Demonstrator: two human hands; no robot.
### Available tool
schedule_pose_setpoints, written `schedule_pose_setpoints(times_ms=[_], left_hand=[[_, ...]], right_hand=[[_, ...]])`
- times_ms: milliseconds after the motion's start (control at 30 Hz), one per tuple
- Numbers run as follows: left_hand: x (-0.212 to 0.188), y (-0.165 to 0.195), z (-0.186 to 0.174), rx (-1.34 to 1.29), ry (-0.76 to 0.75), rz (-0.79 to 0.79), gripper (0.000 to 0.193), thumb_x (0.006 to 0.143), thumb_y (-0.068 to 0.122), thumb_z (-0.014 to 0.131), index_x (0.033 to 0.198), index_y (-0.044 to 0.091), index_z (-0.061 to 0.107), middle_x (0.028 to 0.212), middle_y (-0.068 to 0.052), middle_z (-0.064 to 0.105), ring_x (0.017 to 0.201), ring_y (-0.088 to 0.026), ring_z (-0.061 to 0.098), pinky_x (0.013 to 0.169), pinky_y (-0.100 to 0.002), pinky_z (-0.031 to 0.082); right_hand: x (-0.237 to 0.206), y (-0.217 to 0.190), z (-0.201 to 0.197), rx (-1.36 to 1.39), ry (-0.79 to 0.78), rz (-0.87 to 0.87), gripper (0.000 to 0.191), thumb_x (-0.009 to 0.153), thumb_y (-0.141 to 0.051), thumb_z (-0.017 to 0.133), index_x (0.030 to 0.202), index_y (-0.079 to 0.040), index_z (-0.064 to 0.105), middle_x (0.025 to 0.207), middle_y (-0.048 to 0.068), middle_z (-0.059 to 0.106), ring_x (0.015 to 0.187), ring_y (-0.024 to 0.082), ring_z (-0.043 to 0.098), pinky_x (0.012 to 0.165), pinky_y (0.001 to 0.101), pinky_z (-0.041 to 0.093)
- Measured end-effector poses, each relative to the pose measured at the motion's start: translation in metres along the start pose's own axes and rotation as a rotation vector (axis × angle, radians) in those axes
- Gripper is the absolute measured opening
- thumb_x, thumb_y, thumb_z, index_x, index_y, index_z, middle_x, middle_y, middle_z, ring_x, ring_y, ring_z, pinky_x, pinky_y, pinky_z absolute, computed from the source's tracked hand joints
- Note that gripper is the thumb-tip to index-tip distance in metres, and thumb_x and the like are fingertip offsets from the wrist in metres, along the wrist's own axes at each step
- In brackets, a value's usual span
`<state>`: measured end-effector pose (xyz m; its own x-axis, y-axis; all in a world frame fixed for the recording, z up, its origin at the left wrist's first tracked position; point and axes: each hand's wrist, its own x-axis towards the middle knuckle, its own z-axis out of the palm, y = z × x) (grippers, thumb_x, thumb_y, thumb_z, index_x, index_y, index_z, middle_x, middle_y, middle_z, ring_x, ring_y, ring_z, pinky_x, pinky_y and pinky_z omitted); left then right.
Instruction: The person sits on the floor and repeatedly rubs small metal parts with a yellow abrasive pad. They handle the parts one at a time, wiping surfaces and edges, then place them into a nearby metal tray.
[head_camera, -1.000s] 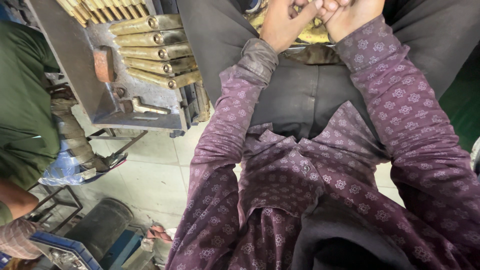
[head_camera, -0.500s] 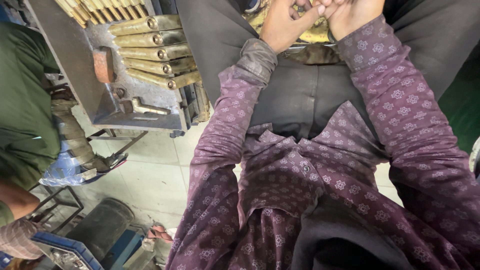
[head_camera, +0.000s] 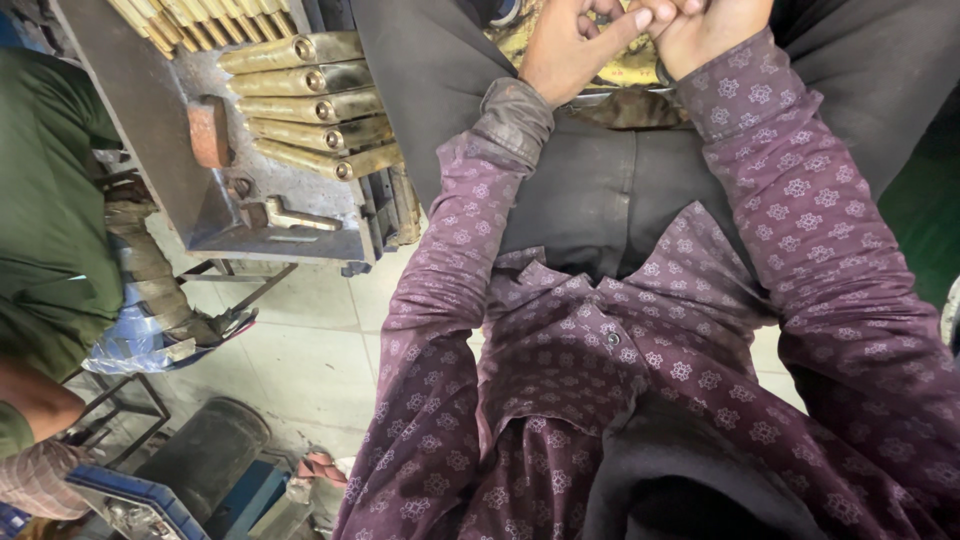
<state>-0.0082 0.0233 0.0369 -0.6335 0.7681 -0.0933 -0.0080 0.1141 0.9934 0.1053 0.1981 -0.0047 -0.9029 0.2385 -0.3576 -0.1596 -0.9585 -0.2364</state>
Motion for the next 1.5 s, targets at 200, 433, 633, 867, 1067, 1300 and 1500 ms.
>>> schedule_pose_setpoints(times_ms=[200, 433, 633, 867, 1067, 1300, 1500], left_hand=[[0.002, -0.001, 0.001, 0.049, 0.076, 0.064, 0.023, 0.092, 0.025, 0.082, 0.090, 0.005, 0.073, 0.078, 0.004, 0.069, 0.062, -0.002, 0.058, 0.054, -0.022, 0.046], [0.002, 0.009, 0.000, 0.081, 0.083, 0.029, 0.022, 0.093, 0.025, 0.081, 0.089, 0.005, 0.074, 0.073, 0.005, 0.067, 0.058, -0.002, 0.053, 0.051, -0.023, 0.042], [0.001, 0.002, 0.000, -0.020, 0.074, -0.002, 0.018, 0.094, 0.021, 0.077, 0.091, 0.003, 0.074, 0.075, 0.004, 0.068, 0.059, -0.003, 0.052, 0.051, -0.023, 0.040], [0.009, -0.012, -0.010, -0.369, 0.201, -0.007, 0.017, 0.098, 0.009, 0.066, 0.088, -0.003, 0.070, 0.075, -0.007, 0.073, 0.065, -0.014, 0.067, 0.061, -0.029, 0.053], [0.007, -0.007, -0.016, -0.548, 0.111, -0.123, 0.021, 0.100, 0.010, 0.059, 0.088, -0.005, 0.068, 0.076, -0.010, 0.070, 0.058, -0.017, 0.064, 0.055, -0.030, 0.050], [0.008, -0.011, -0.018, -0.706, 0.178, -0.131, 0.028, 0.103, 0.012, 0.049, 0.083, -0.005, 0.061, 0.067, -0.012, 0.064, 0.058, -0.019, 0.060, 0.055, -0.033, 0.048], [0.008, -0.018, -0.022, -0.647, 0.292, -0.099, 0.033, 0.101, 0.011, 0.046, 0.073, -0.003, 0.060, 0.061, -0.010, 0.061, 0.055, -0.017, 0.058, 0.052, -0.031, 0.045]], right_hand=[[-0.004, -0.001, 0.005, 0.021, -0.015, 0.018, 0.040, 0.109, -0.031, 0.051, 0.077, -0.008, 0.043, 0.063, 0.007, 0.037, 0.060, 0.024, 0.040, 0.070, 0.0394, 0.041], [-0.007, -0.003, 0.011, -0.070, -0.072, 0.021, 0.050, 0.112, -0.035, 0.048, 0.071, -0.006, 0.040, 0.062, 0.006, 0.034, 0.061, 0.025, 0.040, 0.069, 0.0384, 0.039], [-0.011, -0.001, 0.020, -0.117, -0.078, 0.017, 0.047, 0.113, -0.036, 0.048, 0.079, -0.004, 0.048, 0.068, 0.008, 0.042, 0.067, 0.025, 0.044, 0.072, 0.0389, 0.041], [-0.015, 0.009, 0.039, -0.584, -0.236, -0.102, 0.025, 0.113, -0.011, 0.062, 0.090, -0.002, 0.056, 0.081, 0.007, 0.055, 0.077, 0.019, 0.056, 0.076, 0.0343, 0.047], [-0.016, 0.017, 0.048, -1.007, -0.148, -0.254, 0.012, 0.112, 0.000, 0.065, 0.101, 0.004, 0.066, 0.093, 0.007, 0.067, 0.085, 0.014, 0.065, 0.079, 0.0282, 0.053], [-0.025, 0.022, 0.080, -1.376, -0.207, -0.334, 0.008, 0.108, -0.004, 0.068, 0.105, 0.003, 0.069, 0.094, 0.007, 0.070, 0.085, 0.013, 0.069, 0.075, 0.0280, 0.054], [-0.036, 0.030, 0.104, -2.167, -0.377, -0.647, 0.023, 0.098, -0.015, 0.079, 0.109, -0.003, 0.063, 0.095, 0.012, 0.071, 0.083, 0.031, 0.068, 0.075, 0.0427, 0.053]])
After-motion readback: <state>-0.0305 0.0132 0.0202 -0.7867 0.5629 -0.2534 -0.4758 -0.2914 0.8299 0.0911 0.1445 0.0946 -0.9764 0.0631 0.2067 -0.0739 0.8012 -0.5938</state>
